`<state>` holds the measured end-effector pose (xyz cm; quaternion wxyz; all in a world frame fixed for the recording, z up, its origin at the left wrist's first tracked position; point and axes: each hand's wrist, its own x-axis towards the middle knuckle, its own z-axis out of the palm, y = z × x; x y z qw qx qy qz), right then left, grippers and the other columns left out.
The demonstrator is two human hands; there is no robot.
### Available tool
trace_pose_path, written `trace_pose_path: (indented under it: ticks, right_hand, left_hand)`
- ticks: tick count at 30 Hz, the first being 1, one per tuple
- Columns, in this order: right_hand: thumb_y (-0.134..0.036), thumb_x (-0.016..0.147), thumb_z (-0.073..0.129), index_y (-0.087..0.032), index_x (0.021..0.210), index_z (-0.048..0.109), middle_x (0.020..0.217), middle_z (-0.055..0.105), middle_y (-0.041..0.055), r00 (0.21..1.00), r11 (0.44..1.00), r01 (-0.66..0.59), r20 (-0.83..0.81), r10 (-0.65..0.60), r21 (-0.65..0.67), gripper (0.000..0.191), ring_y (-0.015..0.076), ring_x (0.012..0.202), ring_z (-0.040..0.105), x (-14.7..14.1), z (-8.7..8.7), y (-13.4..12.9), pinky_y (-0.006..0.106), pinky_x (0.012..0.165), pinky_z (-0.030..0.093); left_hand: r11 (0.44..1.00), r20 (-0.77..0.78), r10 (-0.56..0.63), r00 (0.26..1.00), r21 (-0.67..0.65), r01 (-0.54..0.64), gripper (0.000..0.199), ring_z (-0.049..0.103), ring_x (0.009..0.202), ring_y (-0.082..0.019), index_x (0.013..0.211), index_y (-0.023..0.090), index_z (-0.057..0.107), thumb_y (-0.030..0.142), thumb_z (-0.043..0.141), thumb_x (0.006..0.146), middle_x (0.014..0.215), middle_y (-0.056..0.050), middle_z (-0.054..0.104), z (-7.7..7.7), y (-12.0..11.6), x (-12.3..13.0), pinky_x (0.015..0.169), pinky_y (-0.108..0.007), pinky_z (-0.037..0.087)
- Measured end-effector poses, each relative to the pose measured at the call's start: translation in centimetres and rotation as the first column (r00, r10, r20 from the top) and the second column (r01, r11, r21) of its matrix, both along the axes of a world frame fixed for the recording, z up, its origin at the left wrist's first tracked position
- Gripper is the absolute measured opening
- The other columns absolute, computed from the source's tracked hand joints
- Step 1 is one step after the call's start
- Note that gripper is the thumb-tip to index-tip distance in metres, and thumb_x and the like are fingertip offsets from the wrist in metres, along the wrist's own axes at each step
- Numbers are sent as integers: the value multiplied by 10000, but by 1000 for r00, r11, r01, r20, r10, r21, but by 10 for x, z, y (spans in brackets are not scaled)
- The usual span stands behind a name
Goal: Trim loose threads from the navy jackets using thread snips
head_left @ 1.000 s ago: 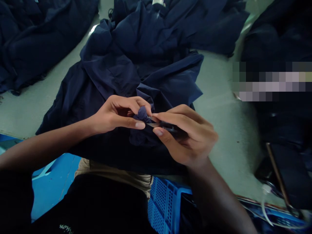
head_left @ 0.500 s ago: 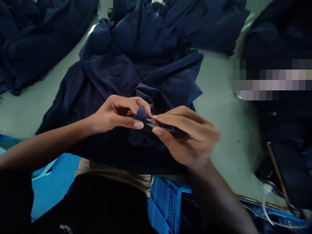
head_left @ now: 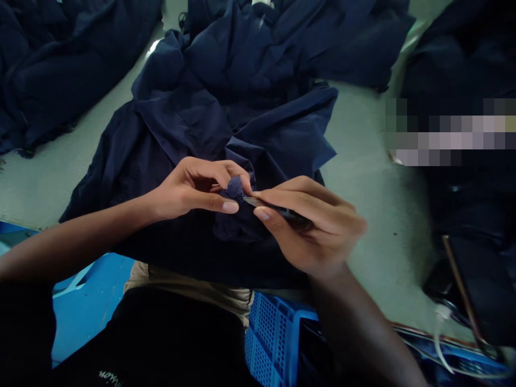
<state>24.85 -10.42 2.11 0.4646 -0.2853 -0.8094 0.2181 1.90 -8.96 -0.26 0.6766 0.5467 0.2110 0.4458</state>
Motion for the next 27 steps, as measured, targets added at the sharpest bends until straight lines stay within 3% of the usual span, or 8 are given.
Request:
trace_pose_path:
  ticks: [6,14,18,22,24,27]
  right_hand:
    - [-102,849,812,-285,1126,784,910,788,28,999,997,42,28,-44,71,334,161,722,718,0,-1,0,302,595,593]
    - [-113,854,806,-291,1092,789,907,786,23,997,996,76,26,-78,43,298,166,703,705,0,-1,-2,318,583,573]
    - [-143,871,792,-301,1071,803,903,770,27,994,992,98,-31,-101,-73,255,175,724,675,0,0,-4,343,601,554]
    - [-288,942,742,-313,1053,801,911,748,30,982,968,99,-134,-132,-232,128,189,743,646,0,-6,-3,357,590,514]
    - [-386,969,715,-308,1037,801,870,719,24,963,926,68,-218,-158,-371,134,159,643,586,2,-11,-1,328,511,446]
    - [-498,954,724,-281,997,807,655,566,-14,944,829,-37,-292,-155,-558,237,109,482,424,4,-17,3,288,410,296]
  left_hand:
    - [1000,28,-22,999,-4,22,115,718,974,-121,857,213,820,117,860,808,1061,-30,746,-2,0,-1,855,-233,604]
    - [1000,-3,-1,1000,-7,1,92,719,977,-143,830,209,815,148,875,797,1051,-44,749,-1,0,-2,833,-246,612]
    - [1000,-13,-3,1000,-19,3,81,719,1001,-152,838,222,818,162,866,812,1075,-45,747,-1,0,-2,851,-262,611]
    - [1000,-22,10,1000,-28,-10,72,717,1002,-166,830,222,810,194,873,809,1084,-51,748,-2,0,-2,864,-291,613]
    - [999,-14,13,1000,-29,-14,75,721,1001,-175,818,217,799,211,873,810,1091,-56,748,-2,0,-2,868,-304,620]
    - [999,25,26,999,-27,-25,80,731,1020,-183,804,211,787,228,863,822,1123,-57,749,-1,1,-1,901,-315,629]
